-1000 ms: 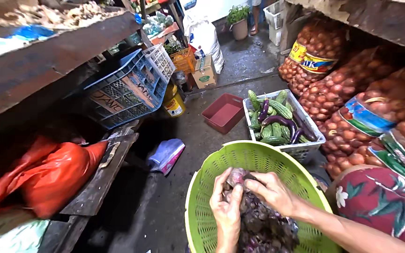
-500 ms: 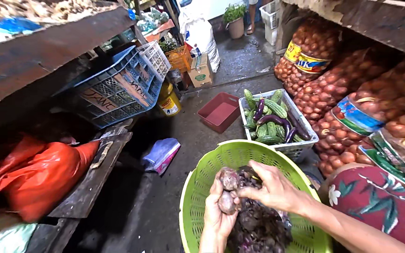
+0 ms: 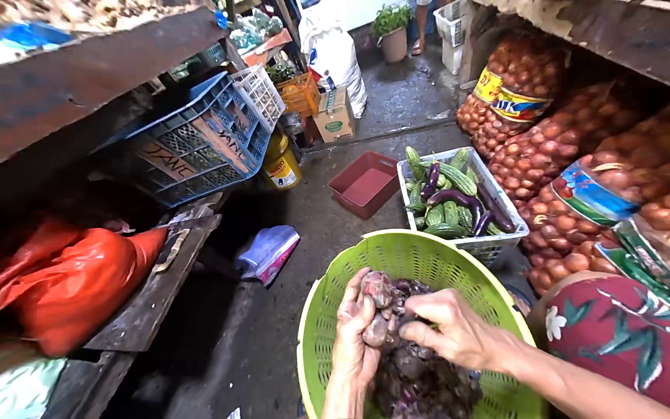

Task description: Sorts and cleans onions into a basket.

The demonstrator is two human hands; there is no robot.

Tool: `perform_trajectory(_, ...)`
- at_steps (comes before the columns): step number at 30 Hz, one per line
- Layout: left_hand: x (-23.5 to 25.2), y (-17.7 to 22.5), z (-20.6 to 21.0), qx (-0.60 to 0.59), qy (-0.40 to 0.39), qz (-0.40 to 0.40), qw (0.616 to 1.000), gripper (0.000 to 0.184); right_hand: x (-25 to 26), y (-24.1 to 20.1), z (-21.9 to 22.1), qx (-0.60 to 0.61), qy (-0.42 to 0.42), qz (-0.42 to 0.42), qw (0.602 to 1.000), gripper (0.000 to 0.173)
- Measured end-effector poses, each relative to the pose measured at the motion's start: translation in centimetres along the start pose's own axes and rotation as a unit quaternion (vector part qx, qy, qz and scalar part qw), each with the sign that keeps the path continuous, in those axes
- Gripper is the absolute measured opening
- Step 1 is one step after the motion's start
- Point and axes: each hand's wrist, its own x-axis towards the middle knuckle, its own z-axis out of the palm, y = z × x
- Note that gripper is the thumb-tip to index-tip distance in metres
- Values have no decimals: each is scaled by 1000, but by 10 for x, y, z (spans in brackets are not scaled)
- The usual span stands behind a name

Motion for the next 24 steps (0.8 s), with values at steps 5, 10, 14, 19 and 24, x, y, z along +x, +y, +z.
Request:
perform_trajectory(5, -3, 0, 4, 39, -8, -14, 999, 64, 6, 3, -7, -70, 48, 86, 993, 62)
perform_trajectory(10, -3, -2, 2, 46, -46, -18, 998, 59, 2, 10, -1, -109, 58, 36, 992, 58)
perform_trajectory(14, -3, 3, 2, 80, -46, -11, 996, 58, 1, 12, -3, -136, 60, -12, 989, 52)
perform_trajectory(19, -4, 5, 3, 124, -66, 0, 990, 54, -1, 8, -6, -93, 33, -8, 995, 46)
perform_trajectory(24, -4, 5, 5, 136, -71, 17, 988, 53, -3, 5, -6, -62, 18, 8, 998, 41)
